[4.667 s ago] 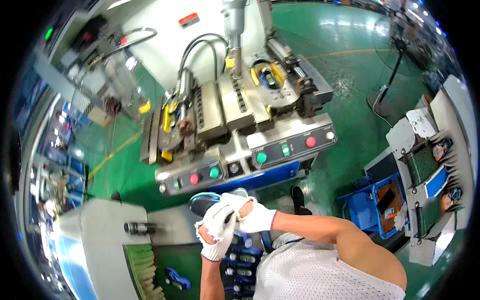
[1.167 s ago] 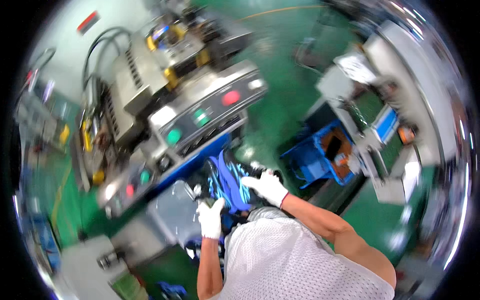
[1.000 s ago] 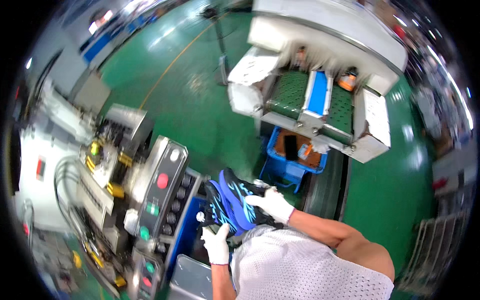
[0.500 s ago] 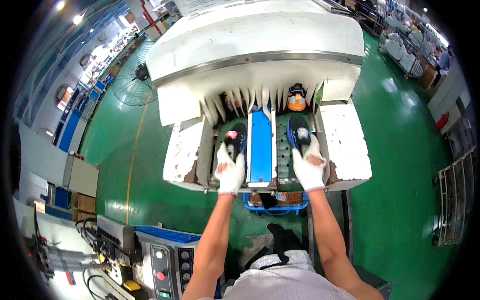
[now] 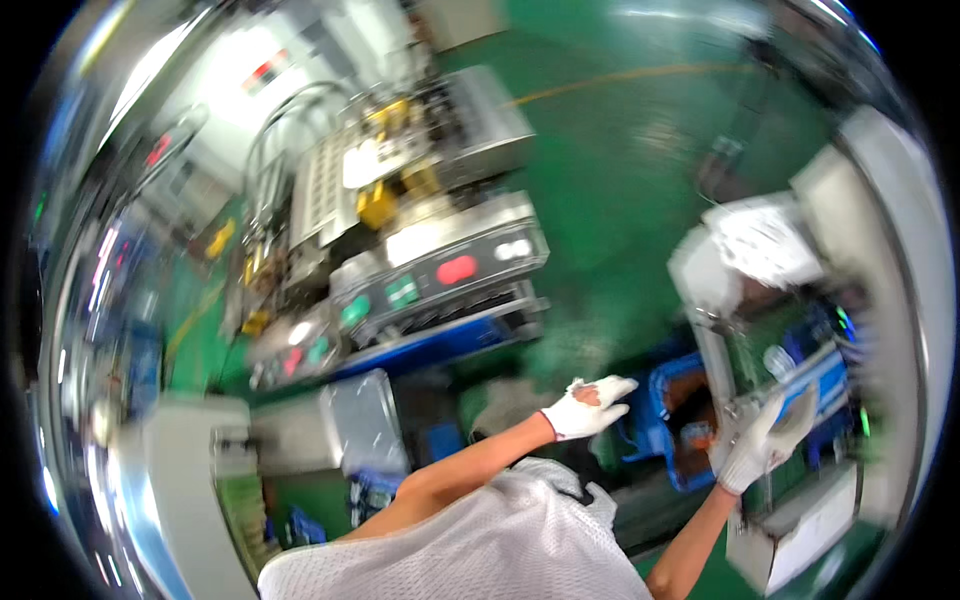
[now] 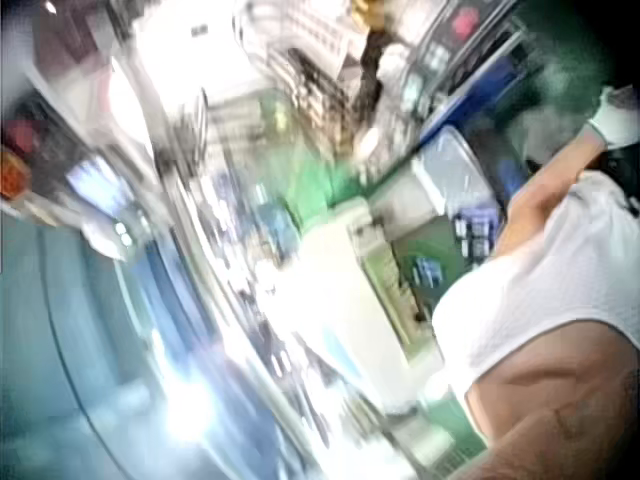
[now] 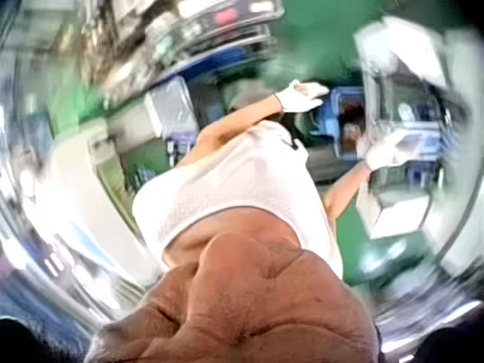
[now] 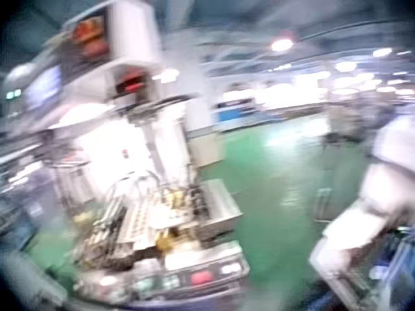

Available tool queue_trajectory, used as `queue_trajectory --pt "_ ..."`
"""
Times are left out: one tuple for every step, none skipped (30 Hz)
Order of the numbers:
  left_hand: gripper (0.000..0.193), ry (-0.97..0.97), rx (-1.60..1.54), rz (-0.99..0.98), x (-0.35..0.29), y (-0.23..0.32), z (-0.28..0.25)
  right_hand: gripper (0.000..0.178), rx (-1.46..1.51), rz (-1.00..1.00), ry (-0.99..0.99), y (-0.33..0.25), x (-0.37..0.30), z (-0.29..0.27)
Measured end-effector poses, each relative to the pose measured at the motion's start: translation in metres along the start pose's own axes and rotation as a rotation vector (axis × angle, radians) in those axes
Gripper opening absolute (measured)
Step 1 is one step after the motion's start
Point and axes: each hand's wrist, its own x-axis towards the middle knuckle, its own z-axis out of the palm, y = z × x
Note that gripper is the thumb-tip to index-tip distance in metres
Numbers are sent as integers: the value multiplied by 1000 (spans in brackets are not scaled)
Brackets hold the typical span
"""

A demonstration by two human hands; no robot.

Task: The person operates shoe-lasting and sole-attaching machinery, placing shoe uppers into the press, transferring completed shoes to a conveyor belt, and sorting them onto a work table.

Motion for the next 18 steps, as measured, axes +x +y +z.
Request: queue_trajectory --pt "45 113 3 -130 -56 -59 -3 52 -39 91 -232 -8 -39 26" --pt "44 269 63 -301 -121 -130 1 54 235 114 -536 -22 -81 62" --pt "44 270 -18 -513 -164 -132 -41 55 239 136 -763 20 -111 87" --pt "43 437 27 -636 -235 -144 -65 55 318 362 -946 27 -153 113" --pt "39 629 92 -809 -321 -188 -56 56 377 469 -1133 13 -200 129" --pt "34 704 44 -1076 -370 -166 -87 59 258 392 -1255 -4 -219 139" --pt "32 1036 6 -1083 -454 -194 -70 60 280 402 -1375 -9 -253 150" --pt "29 1273 153 -1275 -529 -216 -50 61 278 386 -1477 -15 -283 160" --pt "33 1269 219 -1401 -603 -225 -38 61 189 276 -1582 -18 -305 173" --pt "29 1484 114 -1523 -648 -224 -22 61 92 163 -1646 -26 -318 181" --pt "27 1601 111 -1534 -692 -220 3 60 -103 32 -1701 -43 -327 189" --pt "26 1719 134 -1524 -735 -217 11 60 -126 -115 -1740 -39 -332 206" --pt "27 1725 212 -1635 -777 -214 22 59 -189 -234 -1749 -51 -343 216" --pt "28 1720 319 -1748 -833 -209 18 59 -231 -336 -1759 -67 -377 227" --pt "29 1743 290 -1775 -856 -205 9 59 -290 -354 -1745 -75 -382 232" --pt "31 1761 260 -1815 -880 -200 4 59 -351 -374 -1741 -81 -388 236" --pt "37 1874 64 -1790 -909 -204 12 61 -478 -458 -1783 -83 -395 249" --pt "44 1683 -3 -1962 -917 -203 -12 62 -572 -490 -1872 -103 -401 249"
